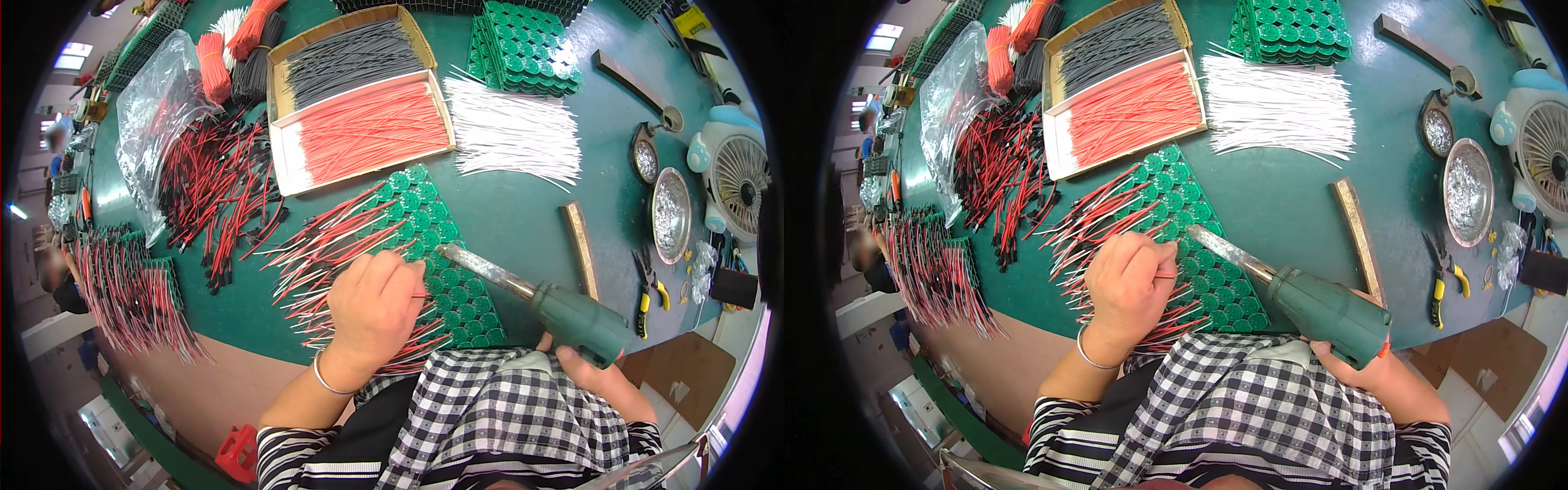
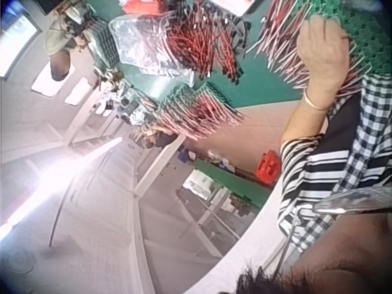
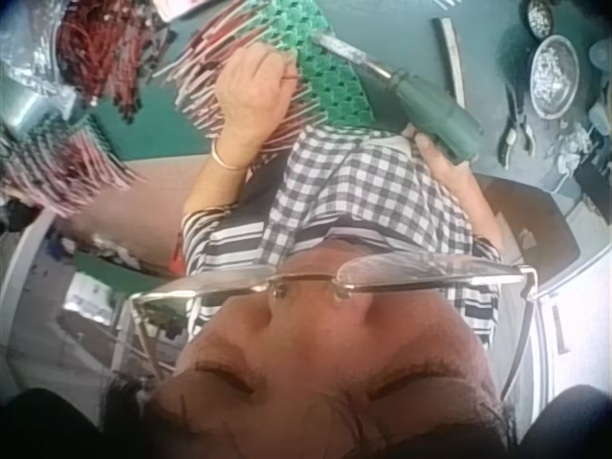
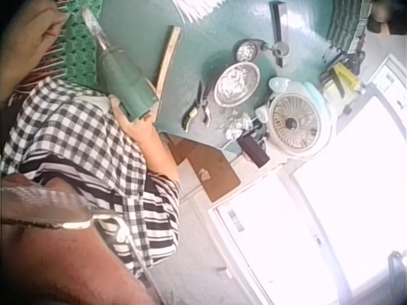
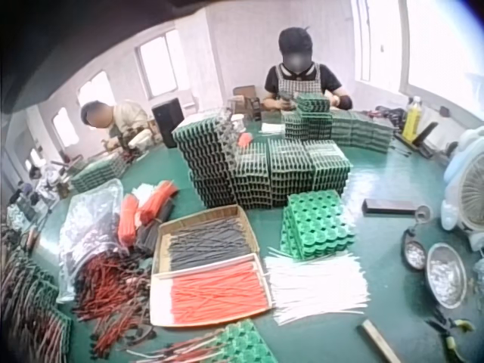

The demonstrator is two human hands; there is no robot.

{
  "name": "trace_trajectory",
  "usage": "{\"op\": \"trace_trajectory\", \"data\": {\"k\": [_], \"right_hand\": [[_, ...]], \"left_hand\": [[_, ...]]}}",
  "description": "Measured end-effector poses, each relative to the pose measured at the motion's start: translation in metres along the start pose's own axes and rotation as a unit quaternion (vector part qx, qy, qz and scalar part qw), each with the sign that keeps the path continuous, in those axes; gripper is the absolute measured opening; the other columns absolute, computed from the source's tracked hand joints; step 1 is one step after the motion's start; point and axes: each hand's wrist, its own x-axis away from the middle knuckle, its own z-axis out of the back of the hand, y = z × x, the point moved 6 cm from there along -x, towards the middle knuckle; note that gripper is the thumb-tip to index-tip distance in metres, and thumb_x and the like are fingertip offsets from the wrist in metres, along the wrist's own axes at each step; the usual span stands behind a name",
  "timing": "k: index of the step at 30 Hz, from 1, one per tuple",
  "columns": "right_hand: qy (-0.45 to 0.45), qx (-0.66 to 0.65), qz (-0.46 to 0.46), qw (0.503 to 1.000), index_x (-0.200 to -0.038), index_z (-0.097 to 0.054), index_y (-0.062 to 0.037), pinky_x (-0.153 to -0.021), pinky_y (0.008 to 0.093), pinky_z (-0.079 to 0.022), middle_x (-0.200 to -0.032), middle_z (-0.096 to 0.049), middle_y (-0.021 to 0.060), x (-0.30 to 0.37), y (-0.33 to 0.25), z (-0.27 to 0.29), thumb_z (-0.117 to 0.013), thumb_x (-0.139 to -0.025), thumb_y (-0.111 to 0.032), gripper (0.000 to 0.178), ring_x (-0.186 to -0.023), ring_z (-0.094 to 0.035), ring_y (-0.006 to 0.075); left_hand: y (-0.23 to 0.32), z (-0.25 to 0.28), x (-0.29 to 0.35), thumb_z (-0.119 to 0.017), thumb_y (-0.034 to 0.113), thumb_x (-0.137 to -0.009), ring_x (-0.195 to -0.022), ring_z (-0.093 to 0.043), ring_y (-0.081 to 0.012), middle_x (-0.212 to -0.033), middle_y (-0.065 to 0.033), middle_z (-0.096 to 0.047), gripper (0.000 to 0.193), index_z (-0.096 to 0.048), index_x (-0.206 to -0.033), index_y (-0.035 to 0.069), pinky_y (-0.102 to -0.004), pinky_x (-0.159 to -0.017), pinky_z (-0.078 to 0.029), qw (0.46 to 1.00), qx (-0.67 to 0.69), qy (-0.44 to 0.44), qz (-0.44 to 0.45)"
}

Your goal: The person applies a heat gun to wires and heat-shrink tubing on an LED strip assembly.

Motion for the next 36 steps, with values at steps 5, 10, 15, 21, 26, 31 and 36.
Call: {"op": "trace_trajectory", "data": {"k": [5,10,15,21,26,31,36], "right_hand": [[-0.007,0.025,-0.065,0.998,-0.092,-0.068,-0.0034,-0.081,0.0392,-0.051,-0.091,-0.069,0.0112,0.010,0.016,-0.001,-0.062,-0.072,-0.006,0.022,-0.085,-0.066,0.0288],[-0.030,0.087,-0.019,0.996,-0.097,-0.068,-0.0031,-0.090,0.0410,-0.046,-0.097,-0.068,0.0127,0.006,0.012,-0.001,-0.065,-0.072,-0.009,0.026,-0.087,-0.064,0.0330],[-0.035,0.067,-0.034,0.997,-0.099,-0.066,-0.0026,-0.087,0.0404,-0.047,-0.095,-0.068,0.0121,0.011,0.017,0.000,-0.065,-0.076,-0.012,0.025,-0.083,-0.064,0.0321],[-0.011,-0.074,0.039,0.996,-0.131,-0.040,0.0023,-0.068,0.0335,-0.049,-0.118,-0.054,0.0146,0.009,0.016,-0.001,-0.051,-0.090,-0.028,0.052,-0.070,-0.061,0.0213],[0.015,-0.107,0.062,0.992,-0.134,-0.037,0.0034,-0.066,0.0331,-0.050,-0.123,-0.053,0.0166,0.013,0.013,-0.003,-0.051,-0.091,-0.026,0.054,-0.068,-0.061,0.0227],[0.055,-0.142,0.062,0.986,-0.134,-0.037,0.0037,-0.065,0.0336,-0.051,-0.122,-0.054,0.0176,0.019,0.013,-0.001,-0.052,-0.090,-0.023,0.054,-0.066,-0.061,0.0230],[0.046,-0.126,0.077,0.988,-0.133,-0.038,0.0041,-0.066,0.0345,-0.051,-0.123,-0.053,0.0180,0.029,0.020,0.000,-0.051,-0.088,-0.020,0.052,-0.068,-0.061,0.0231]], "left_hand": [[0.002,0.000,-0.001,-0.073,-0.002,-0.065,-0.061,-0.052,-0.0216,-0.071,-0.0039,-0.052,0.019,-0.060,-0.075,0.007,-0.0327,-0.052,-0.042,1.000,-0.012,-0.001,-0.011],[0.001,-0.001,-0.001,-0.073,-0.002,-0.064,-0.061,-0.052,-0.0213,-0.071,-0.0038,-0.052,0.020,-0.060,-0.076,0.007,-0.0322,-0.052,-0.041,1.000,-0.013,0.000,-0.012],[0.002,0.000,-0.002,-0.071,0.006,-0.070,-0.058,-0.046,-0.0190,-0.069,-0.0026,-0.047,0.019,-0.053,-0.068,0.009,-0.0313,-0.046,-0.037,0.999,-0.017,0.029,-0.031],[0.001,0.000,-0.002,-0.072,-0.001,-0.065,-0.061,-0.051,-0.0216,-0.072,-0.0043,-0.052,0.018,-0.060,-0.075,0.007,-0.0329,-0.051,-0.041,1.000,-0.007,0.005,-0.013],[-0.001,0.000,-0.004,-0.069,0.000,-0.065,-0.066,-0.055,-0.0230,-0.076,-0.0050,-0.056,0.018,-0.059,-0.078,0.007,-0.0330,-0.056,-0.045,1.000,0.015,-0.007,-0.010],[-0.002,0.006,-0.007,-0.068,0.007,-0.068,-0.074,-0.058,-0.0252,-0.084,-0.0062,-0.058,0.020,-0.057,-0.085,0.008,-0.0355,-0.060,-0.046,0.995,0.097,-0.032,-0.006],[-0.016,0.004,-0.002,-0.069,-0.002,-0.071,-0.072,-0.060,-0.0265,-0.080,-0.0089,-0.060,0.019,-0.055,-0.082,0.005,-0.0344,-0.063,-0.049,0.977,0.196,-0.055,-0.062]]}}
